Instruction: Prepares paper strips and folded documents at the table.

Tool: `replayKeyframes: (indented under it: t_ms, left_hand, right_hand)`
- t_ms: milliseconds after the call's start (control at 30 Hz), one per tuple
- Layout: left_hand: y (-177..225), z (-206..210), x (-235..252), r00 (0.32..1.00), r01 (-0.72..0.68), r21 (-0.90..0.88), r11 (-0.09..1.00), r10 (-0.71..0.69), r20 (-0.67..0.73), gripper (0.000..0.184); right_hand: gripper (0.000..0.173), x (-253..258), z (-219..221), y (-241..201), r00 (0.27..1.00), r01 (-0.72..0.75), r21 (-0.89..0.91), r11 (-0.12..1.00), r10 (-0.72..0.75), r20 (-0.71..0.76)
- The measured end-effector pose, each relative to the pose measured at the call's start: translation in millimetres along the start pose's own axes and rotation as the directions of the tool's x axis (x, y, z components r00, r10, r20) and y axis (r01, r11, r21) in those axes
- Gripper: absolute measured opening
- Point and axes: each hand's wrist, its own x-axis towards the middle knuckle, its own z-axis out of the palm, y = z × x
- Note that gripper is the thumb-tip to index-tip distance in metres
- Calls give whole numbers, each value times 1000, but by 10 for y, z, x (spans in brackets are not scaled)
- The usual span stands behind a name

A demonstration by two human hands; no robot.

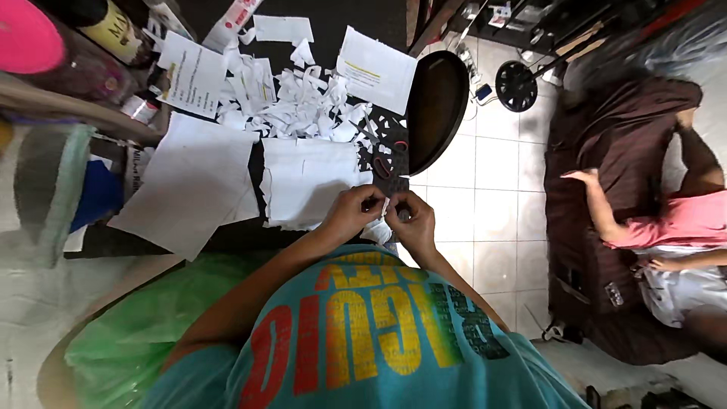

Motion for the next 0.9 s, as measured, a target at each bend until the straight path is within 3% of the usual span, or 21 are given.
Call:
replayKeyframes:
  t_ms: [100,467,667,900]
  left_hand:
    - [5,-7,3,999,42,-51,998,-40,30,12]
    - [80,-48,36,993,98,-100,990,-91,76,10]
    - [15,-33,62,999,7,-55,998,-5,45,8]
    - [24,14,57,999,-36,-24,999,36,2,6]
  right_hand:
    - [11,6,-11,5,999,-48,38,998,48,-6]
    - [13,6,-54,65,989,146,-127,981,-149,-16]
    - [14,35,-39,84,969,237,-266,935,-246,-4]
    - [13,30,-25,59,994,88,-107,990,-95,-57]
